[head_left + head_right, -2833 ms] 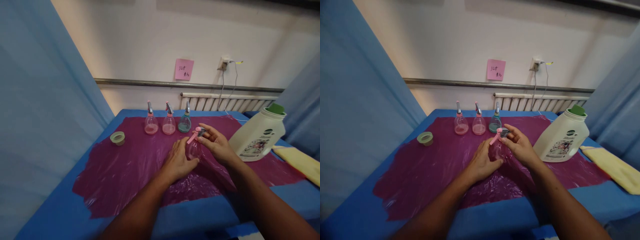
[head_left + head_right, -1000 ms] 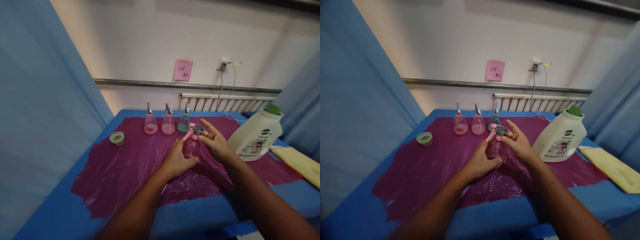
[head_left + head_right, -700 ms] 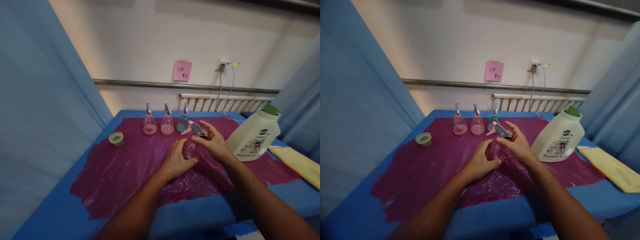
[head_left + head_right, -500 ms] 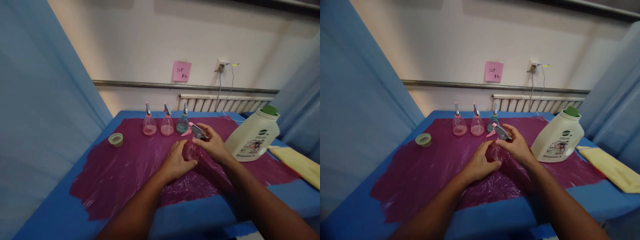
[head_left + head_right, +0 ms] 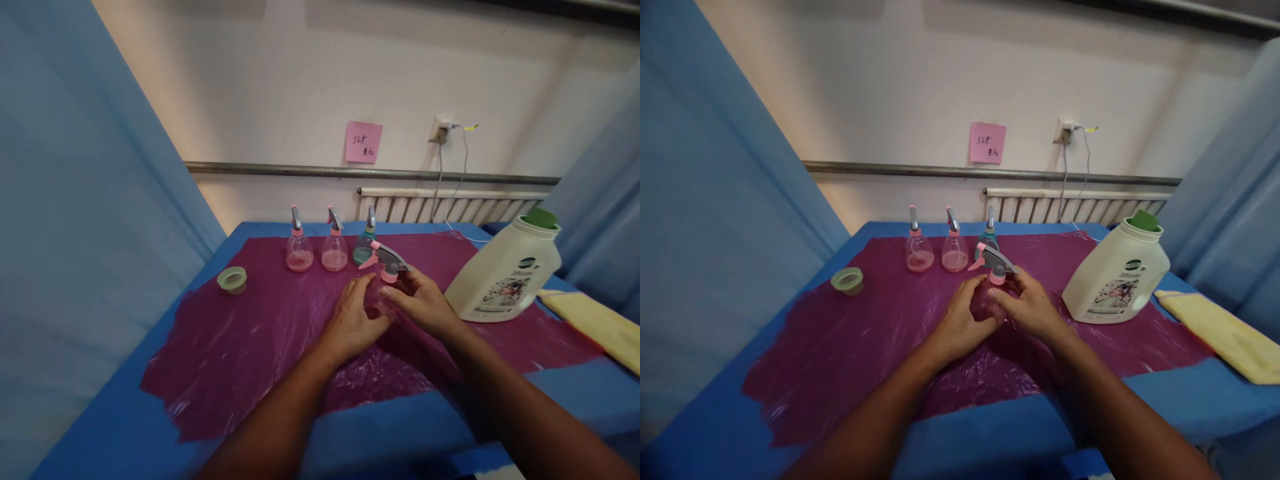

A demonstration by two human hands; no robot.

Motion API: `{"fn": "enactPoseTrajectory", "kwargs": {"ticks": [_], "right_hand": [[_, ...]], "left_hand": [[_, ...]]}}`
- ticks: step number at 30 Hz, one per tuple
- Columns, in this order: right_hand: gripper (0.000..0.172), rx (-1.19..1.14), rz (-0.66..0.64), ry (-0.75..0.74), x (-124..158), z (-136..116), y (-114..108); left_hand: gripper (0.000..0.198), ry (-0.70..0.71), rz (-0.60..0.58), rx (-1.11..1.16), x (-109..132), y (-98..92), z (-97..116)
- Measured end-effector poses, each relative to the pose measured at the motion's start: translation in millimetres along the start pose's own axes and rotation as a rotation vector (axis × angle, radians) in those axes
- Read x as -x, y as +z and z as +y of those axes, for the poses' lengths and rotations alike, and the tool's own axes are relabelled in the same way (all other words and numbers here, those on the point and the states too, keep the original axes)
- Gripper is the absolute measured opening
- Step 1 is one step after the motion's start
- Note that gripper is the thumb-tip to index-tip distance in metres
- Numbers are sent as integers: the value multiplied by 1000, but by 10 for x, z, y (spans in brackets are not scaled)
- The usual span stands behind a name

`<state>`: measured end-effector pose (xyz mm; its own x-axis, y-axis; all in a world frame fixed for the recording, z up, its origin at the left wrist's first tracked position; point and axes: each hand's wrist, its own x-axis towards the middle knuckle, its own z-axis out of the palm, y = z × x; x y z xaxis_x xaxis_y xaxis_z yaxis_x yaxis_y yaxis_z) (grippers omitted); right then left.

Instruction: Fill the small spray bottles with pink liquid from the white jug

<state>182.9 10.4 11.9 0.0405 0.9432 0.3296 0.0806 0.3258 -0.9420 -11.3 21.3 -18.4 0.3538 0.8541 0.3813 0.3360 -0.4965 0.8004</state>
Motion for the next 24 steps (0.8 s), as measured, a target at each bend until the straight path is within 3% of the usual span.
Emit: {"fn": "enactPoseTrajectory", "kwargs": {"ticks": [3,6,10,13,18,24], "right_hand": [[47,63,24,-32,-60,56,-67],[49,146,157,-46,-274,97,-246],[51,350,444,-52,-752,179,-533],[43,515,563,-7,-1133,297,-667],[37,594,648,80,-1504,588,-710],[45,639,636,112,-1501,838,-725]], "left_hand": [[88,-19,-11,-15,-5,7,-25],[95,-36,25,-65,-18,-17,-25],[82,-21,47,-148,-27,-46,-25],[72,27,31,-186,-11,-43,-47],[62,79,0,-232,12,-31,-88],[56,108,-21,-264,27,-35,-43]]}}
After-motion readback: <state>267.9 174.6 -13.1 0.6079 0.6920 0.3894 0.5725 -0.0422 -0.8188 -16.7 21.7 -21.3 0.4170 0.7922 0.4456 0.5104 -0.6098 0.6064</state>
